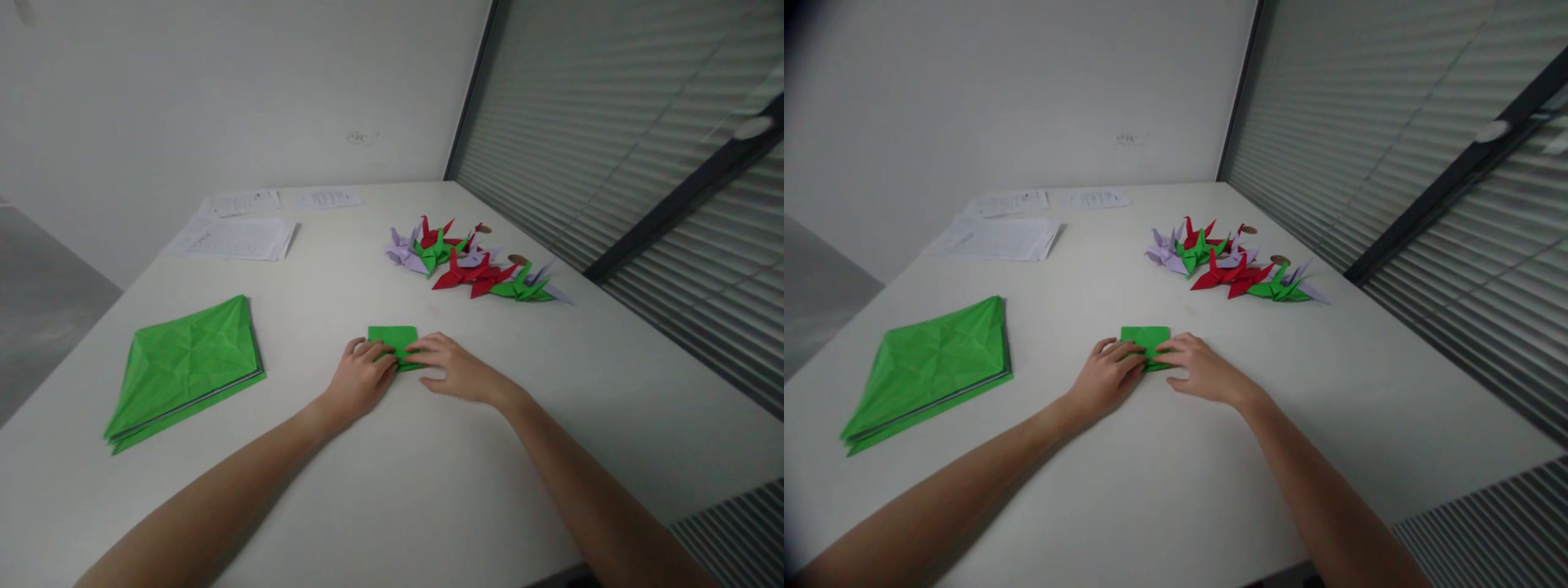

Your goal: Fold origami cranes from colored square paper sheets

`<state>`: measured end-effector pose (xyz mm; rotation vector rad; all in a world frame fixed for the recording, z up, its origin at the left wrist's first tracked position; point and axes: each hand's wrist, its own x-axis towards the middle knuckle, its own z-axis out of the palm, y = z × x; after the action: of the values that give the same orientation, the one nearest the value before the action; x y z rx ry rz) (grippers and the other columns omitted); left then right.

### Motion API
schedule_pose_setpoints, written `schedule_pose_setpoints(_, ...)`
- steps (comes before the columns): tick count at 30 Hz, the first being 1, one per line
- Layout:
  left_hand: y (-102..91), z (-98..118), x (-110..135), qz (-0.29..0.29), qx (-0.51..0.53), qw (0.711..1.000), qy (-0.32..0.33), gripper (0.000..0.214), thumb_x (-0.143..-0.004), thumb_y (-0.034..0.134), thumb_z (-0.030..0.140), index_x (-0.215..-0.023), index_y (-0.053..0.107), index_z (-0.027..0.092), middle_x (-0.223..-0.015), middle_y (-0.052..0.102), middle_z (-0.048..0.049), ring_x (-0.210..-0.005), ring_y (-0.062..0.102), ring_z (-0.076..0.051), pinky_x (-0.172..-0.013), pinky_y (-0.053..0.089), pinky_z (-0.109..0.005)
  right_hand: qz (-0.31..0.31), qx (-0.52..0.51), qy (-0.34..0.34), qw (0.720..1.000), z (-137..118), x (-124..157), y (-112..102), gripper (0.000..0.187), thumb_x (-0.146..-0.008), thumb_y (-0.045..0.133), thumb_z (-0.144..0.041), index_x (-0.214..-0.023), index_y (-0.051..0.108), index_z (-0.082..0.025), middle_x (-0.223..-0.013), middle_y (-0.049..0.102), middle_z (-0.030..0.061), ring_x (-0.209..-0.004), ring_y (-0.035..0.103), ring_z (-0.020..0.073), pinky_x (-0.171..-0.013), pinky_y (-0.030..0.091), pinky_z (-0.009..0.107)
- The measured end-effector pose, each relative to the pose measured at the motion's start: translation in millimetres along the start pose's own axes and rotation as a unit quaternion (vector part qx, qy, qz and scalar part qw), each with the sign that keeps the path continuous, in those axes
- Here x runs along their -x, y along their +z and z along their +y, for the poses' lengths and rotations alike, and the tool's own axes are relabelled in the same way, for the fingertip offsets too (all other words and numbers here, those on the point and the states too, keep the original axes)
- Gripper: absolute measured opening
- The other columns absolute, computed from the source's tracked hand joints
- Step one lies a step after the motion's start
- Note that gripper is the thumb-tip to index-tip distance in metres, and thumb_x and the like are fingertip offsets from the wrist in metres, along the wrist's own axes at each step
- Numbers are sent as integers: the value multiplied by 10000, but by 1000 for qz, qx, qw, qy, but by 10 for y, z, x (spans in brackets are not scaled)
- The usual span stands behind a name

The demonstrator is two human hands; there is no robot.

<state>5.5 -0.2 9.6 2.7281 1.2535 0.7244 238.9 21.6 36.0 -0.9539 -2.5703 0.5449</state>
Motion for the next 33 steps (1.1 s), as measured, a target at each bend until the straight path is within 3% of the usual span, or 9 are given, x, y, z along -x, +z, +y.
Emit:
schedule_pose_setpoints(4,12,-18,2,-1,13,1000,-3,203,-969,478,252,-987,676,210,-1113,695,-57,-1084,613,-223,-1010,401,-468,16,-14,0,1000,90,-6,72,322,-829,624,-109,-1084,725,-278,-1171,683,48,-1121,529,228,-1008,441,462)
schedule_pose_setpoints(8,-15,-3,13,-17,46,998,34,249,-947,521,373,-1000,698,207,-1188,653,-82,-1120,592,-233,-1030,397,-451,45,-61,5,997,217,0,90,165,-896,604,-239,-957,756,-261,-1040,725,46,-1057,547,219,-961,461,435)
schedule_pose_setpoints(15,-78,21,19,-70,98,988,93,341,-938,514,423,-1158,643,197,-1218,655,-93,-1147,596,-220,-1105,330,-449,87,-103,96,986,385,44,78,194,-895,587,-339,-900,750,-233,-910,730,59,-970,581,223,-896,477,405)
schedule_pose_setpoints(20,-87,32,30,-90,92,984,123,345,-925,526,433,-1133,648,187,-1315,614,-111,-1205,579,-235,-1113,322,-465,89,-109,118,983,346,14,78,227,-895,546,-328,-863,742,-217,-864,724,57,-902,609,216,-862,480,383)
schedule_pose_setpoints(24,-76,50,35,-87,73,984,137,378,-926,520,439,-1178,631,181,-1324,607,-122,-1229,567,-245,-1115,325,-463,106,-137,174,969,308,-23,106,182,-848,582,-266,-925,727,-187,-830,726,56,-818,648,203,-800,497,352)
schedule_pose_setpoints(33,-127,53,11,-91,69,980,162,342,-914,532,415,-1119,640,163,-1250,604,-134,-1197,561,-256,-1072,385,-421,146,-13,213,966,218,-62,265,85,-845,595,-225,-867,675,-206,-774,699,48,-818,590,220,-801,442,366)
